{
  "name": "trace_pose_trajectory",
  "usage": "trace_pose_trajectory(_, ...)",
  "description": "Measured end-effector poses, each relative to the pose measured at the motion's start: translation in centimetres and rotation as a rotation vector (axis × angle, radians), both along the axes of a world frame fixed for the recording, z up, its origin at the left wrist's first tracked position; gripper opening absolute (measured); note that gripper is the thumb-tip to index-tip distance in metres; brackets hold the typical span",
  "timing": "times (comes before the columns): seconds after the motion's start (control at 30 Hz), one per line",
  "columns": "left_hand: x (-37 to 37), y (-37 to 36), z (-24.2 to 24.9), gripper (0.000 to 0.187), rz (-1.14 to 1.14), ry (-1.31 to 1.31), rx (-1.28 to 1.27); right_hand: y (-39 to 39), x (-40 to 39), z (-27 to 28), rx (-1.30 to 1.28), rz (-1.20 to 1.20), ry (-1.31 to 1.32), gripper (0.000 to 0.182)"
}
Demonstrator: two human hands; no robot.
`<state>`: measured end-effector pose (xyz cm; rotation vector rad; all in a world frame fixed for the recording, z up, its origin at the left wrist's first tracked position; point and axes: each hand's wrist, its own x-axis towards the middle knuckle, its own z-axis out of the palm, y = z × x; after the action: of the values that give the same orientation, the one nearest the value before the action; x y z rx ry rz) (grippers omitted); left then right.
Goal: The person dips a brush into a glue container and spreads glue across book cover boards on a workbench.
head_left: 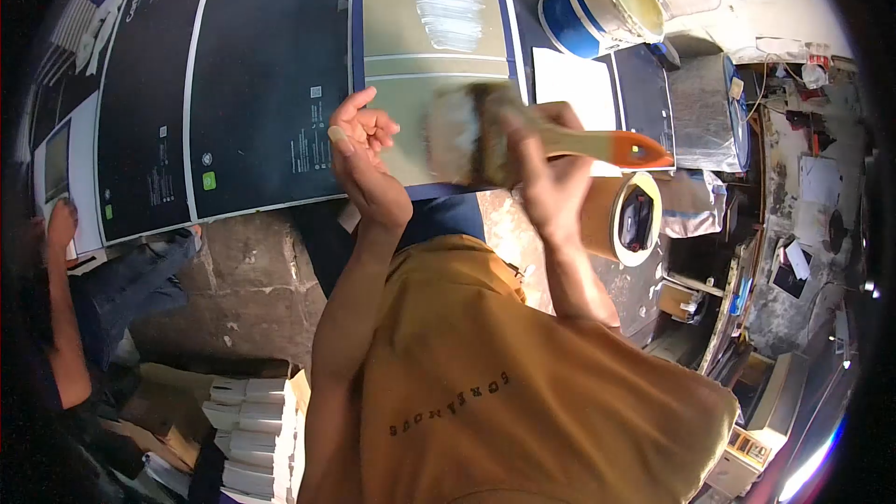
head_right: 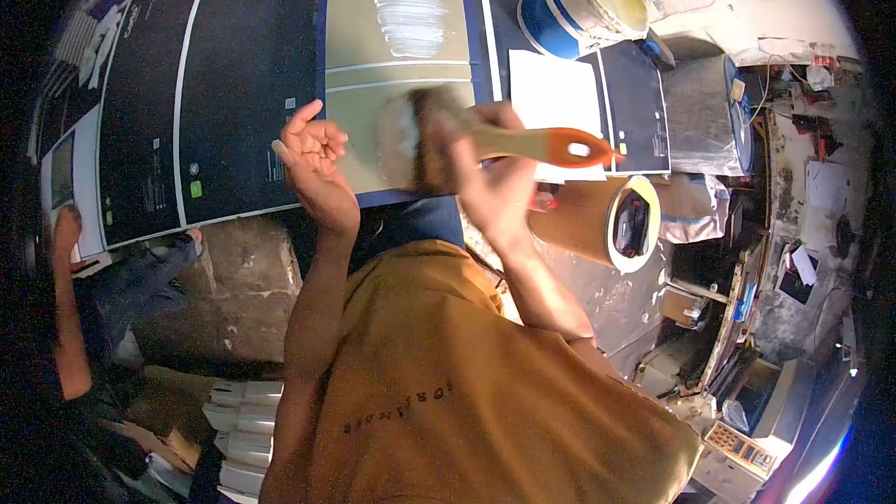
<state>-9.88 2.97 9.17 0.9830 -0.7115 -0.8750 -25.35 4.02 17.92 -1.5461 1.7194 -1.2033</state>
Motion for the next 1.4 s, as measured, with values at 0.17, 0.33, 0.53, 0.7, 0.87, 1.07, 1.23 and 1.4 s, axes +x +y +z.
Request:
trace_pose_trajectory(0.17, 0.3, 0.1, 0.1, 0.068, -0.001, -0.032, 0.009, 0.6, -7.2, -1.9, -0.039, -0.029, 0.176, 0.019)
trace_pose_trajectory(0.33, 0.1, 0.0, -0.2, 0.068, -0.043, -0.043, 0.004, 0.0, -10.9, 1.5, -0.158, -0.244, 0.100, 0.021)
trace_pose_trajectory(0.53, 0.2, 0.1, 0.2, 0.067, -0.044, -0.074, 0.017, -4.7, -4.6, -0.8, 0.093, 0.388, 0.090, 0.029)
trace_pose_trajectory(0.7, 0.4, 0.3, 0.4, 0.067, -0.040, -0.102, 0.067, -16.1, -7.2, -2.0, -0.196, 0.254, 0.198, 0.032)
trace_pose_trajectory(0.87, 0.1, 0.1, 0.4, 0.063, -0.043, -0.141, 0.047, -18.4, -3.0, -1.2, -0.223, 0.585, 0.051, 0.031)
trace_pose_trajectory(1.07, -0.2, 0.4, 0.6, 0.053, -0.016, -0.081, 0.060, -29.3, -6.4, -1.4, -0.257, 0.189, 0.454, 0.030)
trace_pose_trajectory(1.23, -0.2, 0.3, 0.4, 0.056, -0.023, -0.023, 0.073, -24.0, -6.5, 0.1, -0.288, 0.564, 0.063, 0.029)
trace_pose_trajectory(1.4, -0.2, 0.4, 1.1, 0.063, -0.029, -0.087, 0.102, -24.2, -12.1, -3.8, -0.343, 0.373, 0.496, 0.027)
